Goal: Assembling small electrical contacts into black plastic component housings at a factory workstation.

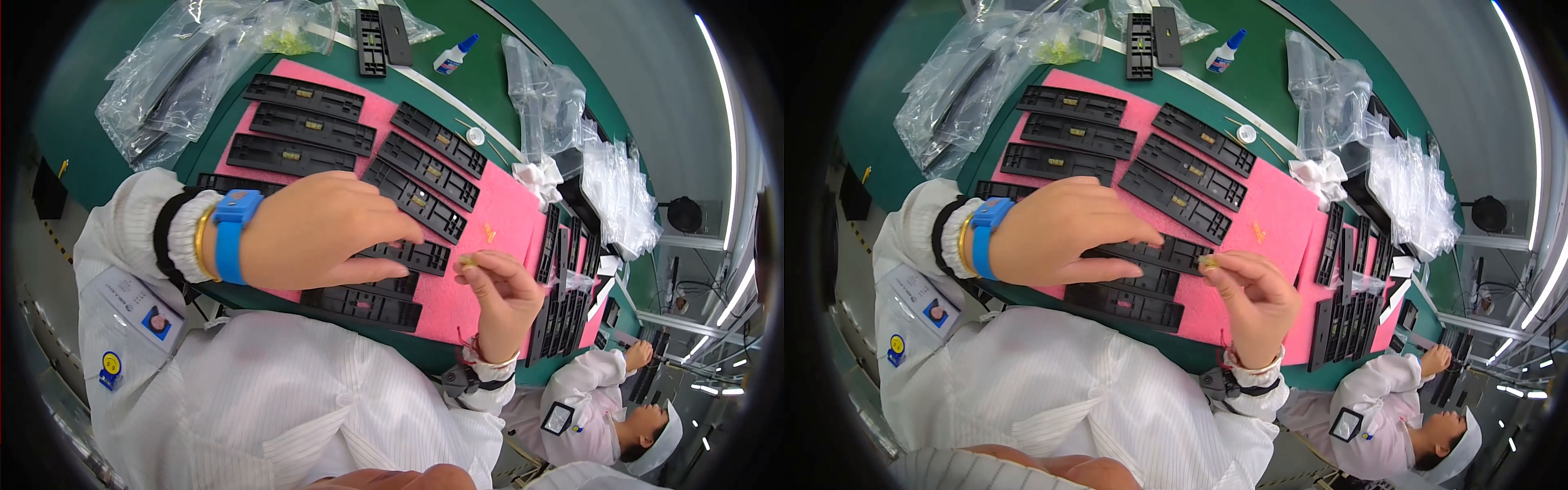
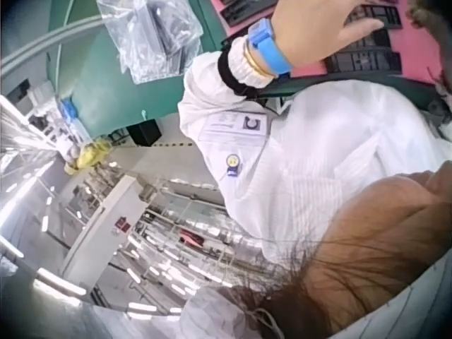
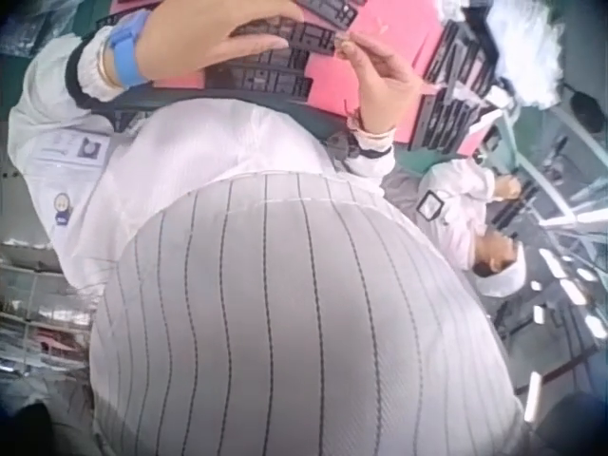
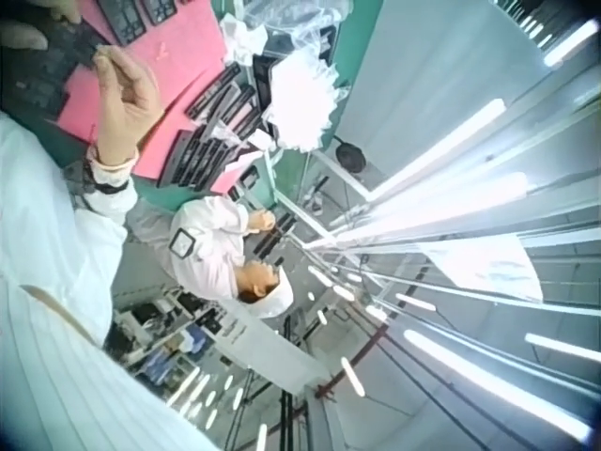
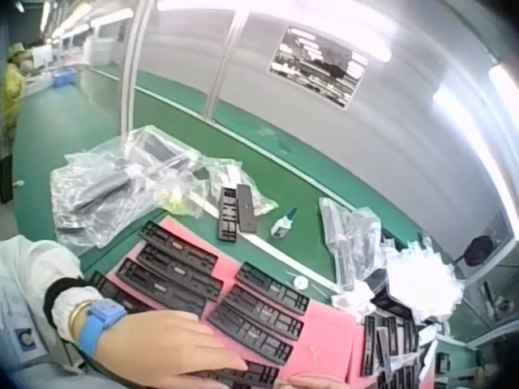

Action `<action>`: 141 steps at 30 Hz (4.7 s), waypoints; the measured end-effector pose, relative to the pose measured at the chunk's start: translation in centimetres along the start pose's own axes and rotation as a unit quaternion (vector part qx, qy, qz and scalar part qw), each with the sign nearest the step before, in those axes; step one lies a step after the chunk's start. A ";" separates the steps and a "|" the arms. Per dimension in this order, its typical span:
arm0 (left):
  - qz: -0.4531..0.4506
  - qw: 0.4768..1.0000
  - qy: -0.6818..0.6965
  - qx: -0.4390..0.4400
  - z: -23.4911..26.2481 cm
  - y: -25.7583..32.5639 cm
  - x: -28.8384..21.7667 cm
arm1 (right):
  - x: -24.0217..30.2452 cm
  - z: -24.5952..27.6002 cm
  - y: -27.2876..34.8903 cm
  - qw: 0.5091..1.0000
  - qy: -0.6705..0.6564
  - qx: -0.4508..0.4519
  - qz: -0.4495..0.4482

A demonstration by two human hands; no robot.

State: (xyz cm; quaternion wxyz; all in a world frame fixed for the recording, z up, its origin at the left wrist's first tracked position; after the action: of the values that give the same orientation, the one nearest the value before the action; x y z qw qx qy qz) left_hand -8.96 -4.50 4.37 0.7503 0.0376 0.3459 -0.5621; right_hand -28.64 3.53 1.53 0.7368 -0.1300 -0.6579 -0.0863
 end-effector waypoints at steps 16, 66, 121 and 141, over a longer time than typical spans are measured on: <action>0.102 0.931 0.344 0.066 -3.7 -0.7 2.2 | 1.4 -5.4 -0.7 0.997 0.000 0.057 0.044; -0.045 0.990 -0.060 0.120 -5.1 0.1 3.3 | -1.6 0.4 -1.0 0.988 -0.150 -0.017 -0.035; -0.025 0.993 -0.084 0.082 -4.3 0.4 3.1 | -1.1 -4.6 -1.2 0.994 -0.073 0.059 -0.062; 0.135 0.921 -0.343 -0.130 12.2 5.6 24.0 | -1.1 -2.8 -1.6 0.990 0.014 0.130 -0.057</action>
State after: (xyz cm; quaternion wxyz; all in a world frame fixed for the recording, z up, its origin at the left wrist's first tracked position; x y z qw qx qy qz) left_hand 4.77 -27.49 -1.73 0.8900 -0.2091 0.1296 -0.3840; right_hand -26.55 1.14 0.27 0.7503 0.0058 -0.6596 -0.0442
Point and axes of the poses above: each hand's wrist, its own y-axis away from the middle knuckle, its own z-axis out of the back of the hand, x = y × z, the point moved 9 cm from there along -y, towards the middle knuckle, and after that the axes turned 3 degrees about -y, right-handed, at the moved point
